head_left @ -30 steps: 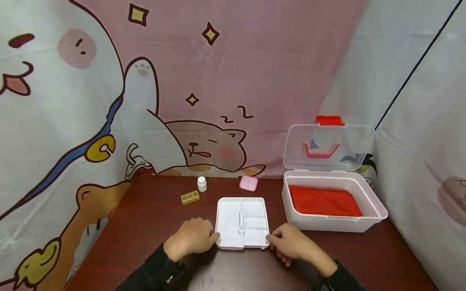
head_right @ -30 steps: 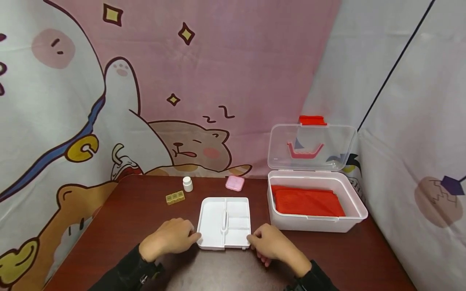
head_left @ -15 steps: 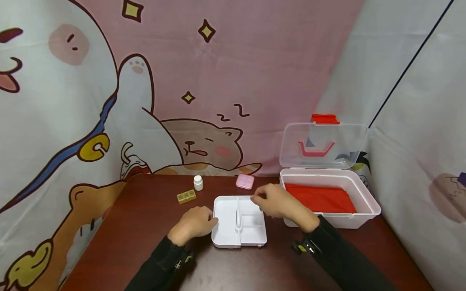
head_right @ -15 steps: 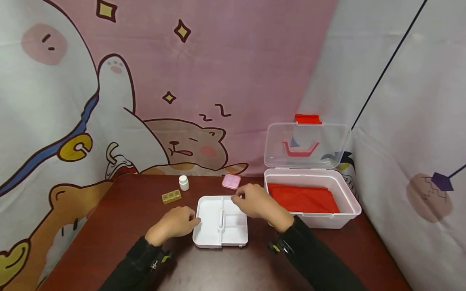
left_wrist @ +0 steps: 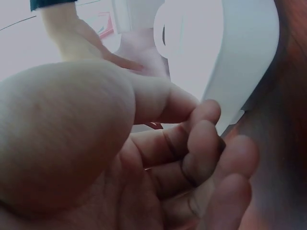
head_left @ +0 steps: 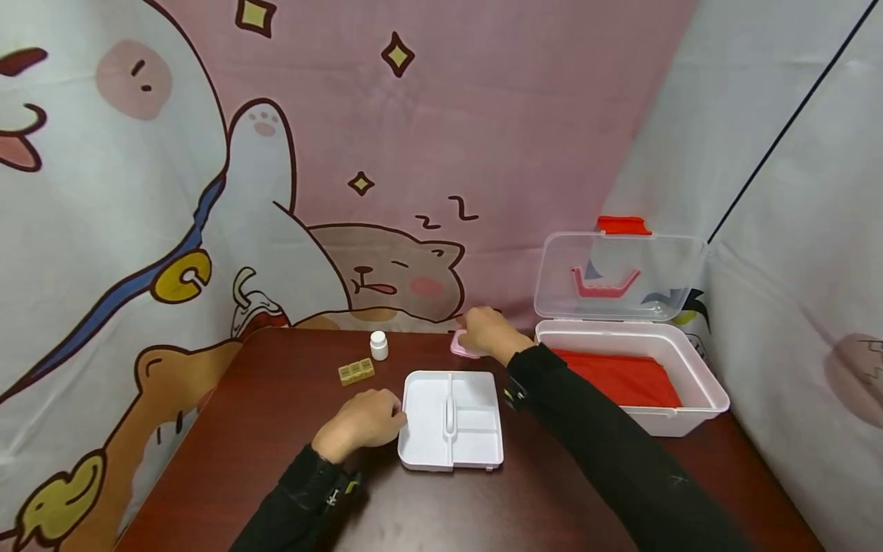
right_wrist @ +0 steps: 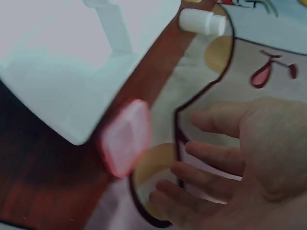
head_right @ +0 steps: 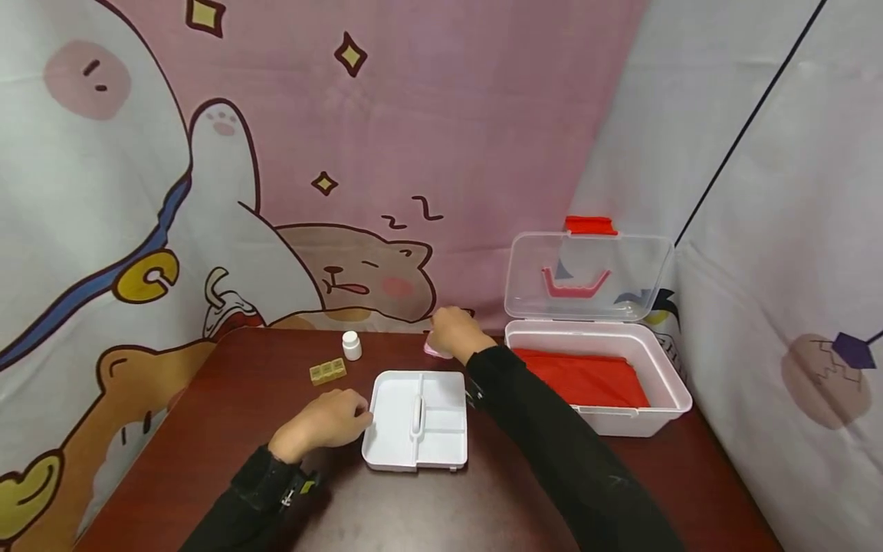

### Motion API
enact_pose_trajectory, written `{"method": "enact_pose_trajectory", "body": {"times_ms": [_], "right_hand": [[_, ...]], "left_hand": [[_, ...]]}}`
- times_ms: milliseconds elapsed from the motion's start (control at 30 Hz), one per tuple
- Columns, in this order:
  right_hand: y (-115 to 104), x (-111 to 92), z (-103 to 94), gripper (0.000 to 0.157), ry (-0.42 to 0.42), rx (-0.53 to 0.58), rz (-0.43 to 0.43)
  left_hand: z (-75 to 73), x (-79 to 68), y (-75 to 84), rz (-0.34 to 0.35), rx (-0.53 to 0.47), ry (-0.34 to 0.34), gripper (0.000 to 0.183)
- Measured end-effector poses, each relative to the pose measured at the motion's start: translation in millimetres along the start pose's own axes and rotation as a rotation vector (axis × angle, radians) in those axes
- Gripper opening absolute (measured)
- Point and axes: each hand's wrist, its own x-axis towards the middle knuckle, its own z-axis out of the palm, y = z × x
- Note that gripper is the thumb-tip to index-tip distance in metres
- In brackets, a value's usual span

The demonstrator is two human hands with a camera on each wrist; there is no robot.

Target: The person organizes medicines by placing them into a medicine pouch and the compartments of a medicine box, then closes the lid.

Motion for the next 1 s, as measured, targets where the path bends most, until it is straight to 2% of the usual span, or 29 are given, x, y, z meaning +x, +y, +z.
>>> {"method": "enact_pose_trajectory", "body": {"times_ms": [100,200,233,367,433,533,633,700,867,1000], "right_hand": [[27,37,37.5,0.048,-0.008,-0.012,-0.044],[41,49,58.8,0.059,-0.034,-0.008,-0.020],[37,41,56.6,0.061,-0.033,-0.005,-0.013],[32,33,58.8,0.059,-0.012,0.015,-0.001],[29,31,57.9,0.067,-0.001,0.030,-0.012],[34,41,66.7,0.075,0.003,0.064,-0.014],[40,49,76.0,0.068,0.002,0.088,-0.009],[43,54,80.7,0.061,-0.004,0.070,-0.016],[47,60,88.1,0.058,0.008,0.026,-0.043],[49,57,85.9,0.071,0.031,0.060,-0.047]], "left_hand": [[1.7,1.2,-1.3,0.019,-0.007,-0.004,0.046],[3.7,1.0,-1.0,0.023,-0.011,-0.019,0.042],[3.8,0.7,-0.8,0.020,-0.012,-0.023,0.042],[2.2,-0.6,-0.2,-0.002,-0.010,-0.028,0.039],[0.9,-1.5,-0.4,-0.011,-0.013,-0.030,0.033],[-0.1,-2.7,-1.1,-0.017,-0.020,-0.036,0.028],[0.9,-2.9,-2.4,-0.025,-0.026,-0.045,0.032],[1.7,-2.6,-3.8,-0.024,-0.032,-0.051,0.036],[4.0,-1.3,-7.4,-0.018,-0.054,-0.064,0.036],[3.9,-1.4,-7.7,-0.023,-0.091,-0.071,0.034]]}}
